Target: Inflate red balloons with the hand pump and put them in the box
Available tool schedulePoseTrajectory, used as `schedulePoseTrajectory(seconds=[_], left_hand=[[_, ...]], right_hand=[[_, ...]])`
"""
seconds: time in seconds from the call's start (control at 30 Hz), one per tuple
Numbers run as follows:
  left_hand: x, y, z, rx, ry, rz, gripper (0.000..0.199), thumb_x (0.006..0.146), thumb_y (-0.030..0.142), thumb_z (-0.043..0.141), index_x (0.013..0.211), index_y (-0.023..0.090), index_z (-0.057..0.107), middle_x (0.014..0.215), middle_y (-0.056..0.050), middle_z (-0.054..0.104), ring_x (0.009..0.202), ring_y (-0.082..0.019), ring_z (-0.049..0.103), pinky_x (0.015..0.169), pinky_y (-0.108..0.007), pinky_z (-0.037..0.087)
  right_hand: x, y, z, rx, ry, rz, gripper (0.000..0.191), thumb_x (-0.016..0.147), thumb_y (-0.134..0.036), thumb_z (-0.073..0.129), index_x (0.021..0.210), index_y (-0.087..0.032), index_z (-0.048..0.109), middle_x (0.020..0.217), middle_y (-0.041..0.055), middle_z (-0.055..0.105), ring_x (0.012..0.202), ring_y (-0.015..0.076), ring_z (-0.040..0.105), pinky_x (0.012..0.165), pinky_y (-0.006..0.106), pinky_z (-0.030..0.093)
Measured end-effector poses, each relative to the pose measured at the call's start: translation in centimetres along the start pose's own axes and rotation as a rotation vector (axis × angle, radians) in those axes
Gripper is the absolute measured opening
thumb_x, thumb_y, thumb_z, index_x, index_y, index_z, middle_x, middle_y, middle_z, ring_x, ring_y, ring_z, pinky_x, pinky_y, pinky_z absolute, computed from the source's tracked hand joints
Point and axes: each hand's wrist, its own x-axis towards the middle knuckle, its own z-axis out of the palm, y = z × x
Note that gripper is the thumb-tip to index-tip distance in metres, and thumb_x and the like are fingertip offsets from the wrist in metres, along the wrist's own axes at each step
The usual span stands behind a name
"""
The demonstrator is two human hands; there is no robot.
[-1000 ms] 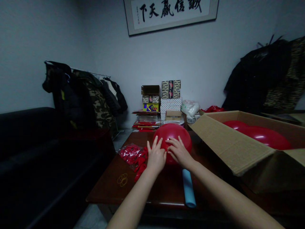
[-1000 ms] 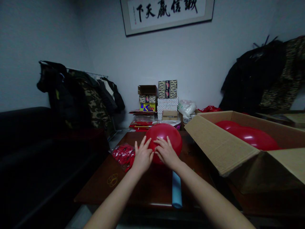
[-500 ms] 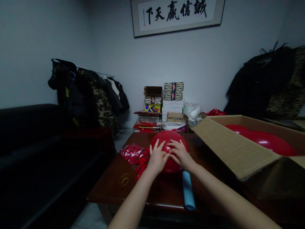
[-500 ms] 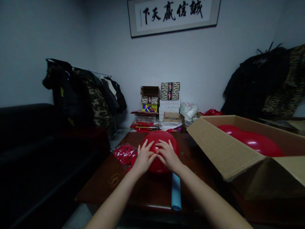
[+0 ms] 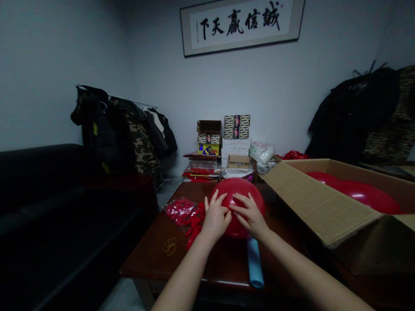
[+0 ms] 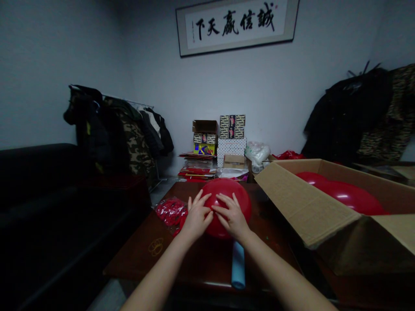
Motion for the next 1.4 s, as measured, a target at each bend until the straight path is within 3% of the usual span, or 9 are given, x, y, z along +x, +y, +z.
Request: schedulePoseTrajectory(seconds=[0.17, 0.3, 0.6, 0.7, 0.83, 0.93, 1.07, 1.2, 1.4], left_hand=[[-0.4, 0.5, -0.1, -0.006, 0.043, -0.029, 0.019, 0.078, 0.019, 0.052, 0.066, 0.022, 0.066, 0.134, -0.002, 0.048, 0.132, -0.026, 0.026, 0.105, -0.062, 0.012], [-0.5, 0.5, -0.2, 0.012, 0.049, -0.018, 0.017, 0.076, 0.019, 0.054, 0.063, 0.021, 0.065, 0.134, -0.003, 0.048, 0.132, -0.026, 0.026, 0.105, -0.062, 0.012], [-0.6, 0.6, -0.9, 0.100, 0.060, 0.058, 0.018, 0.077, 0.021, 0.053, 0.064, 0.021, 0.065, 0.134, -0.003, 0.048, 0.133, -0.027, 0.025, 0.106, -0.061, 0.007], [-0.5, 0.2, -1.4, 0.144, 0.082, 0.040, 0.016, 0.075, 0.019, 0.054, 0.063, 0.021, 0.065, 0.133, -0.006, 0.048, 0.133, -0.028, 0.025, 0.106, -0.062, 0.005], [-0.3, -0.2, -2.0, 0.177, 0.103, 0.038, 0.016, 0.074, 0.017, 0.054, 0.064, 0.021, 0.066, 0.133, -0.007, 0.049, 0.133, -0.029, 0.025, 0.106, -0.063, 0.003], [-0.2, -0.1, -2.0, 0.188, 0.103, 0.059, 0.016, 0.074, 0.016, 0.054, 0.064, 0.021, 0.066, 0.131, -0.007, 0.051, 0.132, -0.030, 0.026, 0.106, -0.063, 0.003], [-0.5, 0.0, -1.7, 0.168, 0.094, 0.059, 0.012, 0.072, 0.017, 0.057, 0.064, 0.021, 0.065, 0.131, -0.007, 0.051, 0.132, -0.029, 0.027, 0.107, -0.062, 0.002], [-0.8, 0.1, -1.7, 0.131, 0.099, 0.030, 0.012, 0.071, 0.015, 0.056, 0.068, 0.021, 0.066, 0.130, -0.007, 0.052, 0.131, -0.029, 0.029, 0.107, -0.062, 0.004], [-1.0, 0.7, -1.5, 0.113, 0.122, -0.010, 0.016, 0.074, 0.018, 0.054, 0.062, 0.021, 0.065, 0.130, -0.005, 0.051, 0.130, -0.028, 0.031, 0.106, -0.061, 0.010]], right_hand=[[0.4, -0.4, -0.3, -0.001, -0.035, -0.021, 0.033, 0.083, -0.026, 0.048, 0.115, -0.035, 0.055, 0.130, 0.0024, 0.049, 0.127, 0.0224, 0.035, 0.105, 0.059, 0.014], [0.8, -0.7, -0.5, 0.007, -0.033, 0.033, 0.036, 0.084, -0.030, 0.048, 0.120, -0.030, 0.051, 0.129, 0.0065, 0.049, 0.128, 0.0232, 0.033, 0.104, 0.059, 0.016], [2.2, -0.9, -1.7, 0.020, -0.083, 0.081, 0.011, 0.080, -0.028, 0.053, 0.086, -0.026, 0.062, 0.118, 0.0051, 0.055, 0.128, 0.0267, 0.032, 0.101, 0.064, 0.015], [2.8, -1.8, -3.0, 0.015, -0.149, 0.038, 0.010, 0.076, -0.023, 0.053, 0.081, -0.024, 0.062, 0.126, 0.0055, 0.050, 0.131, 0.0287, 0.025, 0.102, 0.064, 0.014], [3.5, -3.0, -4.9, 0.039, -0.294, -0.073, 0.009, 0.065, -0.021, 0.061, 0.070, -0.027, 0.064, 0.127, -0.0010, 0.050, 0.130, 0.0285, 0.027, 0.105, 0.060, 0.011], [3.8, -3.2, -5.2, 0.157, -0.380, -0.087, 0.011, 0.064, -0.023, 0.064, 0.072, -0.030, 0.067, 0.136, -0.0047, 0.040, 0.134, 0.0309, 0.018, 0.103, 0.063, 0.009], [3.8, -2.6, -3.9, 0.357, -0.243, -0.007, 0.018, 0.072, -0.026, 0.062, 0.087, -0.033, 0.068, 0.143, -0.0048, 0.031, 0.135, 0.0281, 0.016, 0.105, 0.056, 0.019], [3.8, -2.3, -1.6, 0.339, -0.007, 0.103, 0.025, 0.083, -0.029, 0.050, 0.104, -0.032, 0.063, 0.144, 0.0010, 0.031, 0.132, 0.0241, 0.025, 0.103, 0.049, 0.029], [4.4, -3.3, 1.2, 0.191, 0.291, 0.237, 0.020, 0.082, -0.032, 0.052, 0.098, -0.034, 0.064, 0.129, 0.0025, 0.050, 0.123, 0.0246, 0.040, 0.105, 0.060, 0.012]])
